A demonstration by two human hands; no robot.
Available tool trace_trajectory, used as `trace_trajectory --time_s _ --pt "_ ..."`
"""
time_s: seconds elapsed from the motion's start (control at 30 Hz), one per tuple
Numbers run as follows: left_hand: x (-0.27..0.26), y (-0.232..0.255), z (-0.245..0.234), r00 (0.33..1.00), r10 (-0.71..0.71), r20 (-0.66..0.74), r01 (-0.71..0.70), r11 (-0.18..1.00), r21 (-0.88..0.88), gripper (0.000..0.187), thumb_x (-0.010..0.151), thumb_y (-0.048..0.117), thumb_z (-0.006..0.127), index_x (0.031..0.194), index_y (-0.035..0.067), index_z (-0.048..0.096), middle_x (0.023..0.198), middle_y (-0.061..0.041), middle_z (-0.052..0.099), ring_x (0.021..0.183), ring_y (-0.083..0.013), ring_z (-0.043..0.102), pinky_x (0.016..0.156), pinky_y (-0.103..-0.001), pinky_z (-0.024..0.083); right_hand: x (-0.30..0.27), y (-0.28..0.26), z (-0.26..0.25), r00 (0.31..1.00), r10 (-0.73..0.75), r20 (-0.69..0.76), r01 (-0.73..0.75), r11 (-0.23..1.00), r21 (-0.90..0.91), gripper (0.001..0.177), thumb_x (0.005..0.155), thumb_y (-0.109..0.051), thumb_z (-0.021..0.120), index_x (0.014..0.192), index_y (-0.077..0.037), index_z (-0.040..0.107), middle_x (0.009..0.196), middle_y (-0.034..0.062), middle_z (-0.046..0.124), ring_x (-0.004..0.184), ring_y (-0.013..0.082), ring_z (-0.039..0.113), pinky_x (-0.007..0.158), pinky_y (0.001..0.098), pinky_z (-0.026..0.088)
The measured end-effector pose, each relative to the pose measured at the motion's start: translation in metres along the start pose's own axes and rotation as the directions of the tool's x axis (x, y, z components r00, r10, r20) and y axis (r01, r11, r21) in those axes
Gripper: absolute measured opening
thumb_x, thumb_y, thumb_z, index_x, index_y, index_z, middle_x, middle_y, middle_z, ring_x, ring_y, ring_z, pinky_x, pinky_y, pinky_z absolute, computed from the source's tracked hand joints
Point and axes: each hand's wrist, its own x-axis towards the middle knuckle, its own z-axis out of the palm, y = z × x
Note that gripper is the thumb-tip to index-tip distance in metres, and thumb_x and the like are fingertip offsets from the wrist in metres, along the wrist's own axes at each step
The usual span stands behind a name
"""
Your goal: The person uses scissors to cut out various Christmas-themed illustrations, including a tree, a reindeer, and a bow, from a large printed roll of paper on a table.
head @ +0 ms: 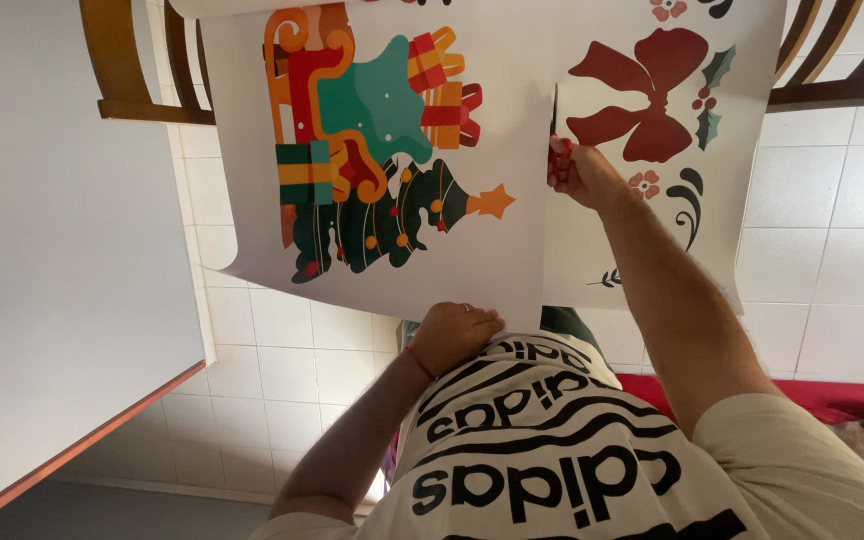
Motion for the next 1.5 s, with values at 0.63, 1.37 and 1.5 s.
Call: trace_trajectory --time_s 0.63,1.37,1.5 --pt "-0.01 -0.014 -0.003 0.988 0.007 -0.156 -0.005 1.0 0.013 0.006 0.108 0.017 0.076 0.105 0.02 0.08 0.099 0.001 0.081 0.089 -0.0211 0.079 0.071 -0.034 0.058 0.0 0.0 -0.013 0.997 -0.062 0.046 0.07 0.98 -0.186 0.029 0.109 -0.029 0.086 0.109 -0.005 0.069 0.085 0.0084 0.073 0.069 0.0185 0.077 0.054 0.026 0.056" --pt "-0.034 -0.172 0.141 0.949 -0.315 0.009 0.289 0.881 0.375 0.118 0.08 0.032 0.099 0.179 0.016 0.037 0.175 -0.023 0.045 0.161 -0.0494 0.043 0.123 -0.087 0.03 -0.157 0.178 -0.233 0.667 -0.653 0.36 0.156 -0.35 -0.924 0.052 0.077 -0.028 0.091 0.127 -0.028 0.079 0.093 0.0014 0.087 0.107 0.0225 0.084 0.123 0.041 0.058" --pt "-0.031 -0.251 0.184 0.92 -0.245 0.306 0.197 0.964 0.18 0.111 0.088 0.018 0.092 0.181 0.025 0.033 0.171 -0.011 0.052 0.161 -0.0383 0.049 0.127 -0.072 0.037 -0.15 0.053 -0.196 0.857 -0.51 0.076 0.084 -0.008 -0.996 0.065 0.084 -0.025 0.092 0.148 -0.024 0.079 0.114 0.0151 0.088 0.122 0.0411 0.082 0.117 0.0549 0.06"
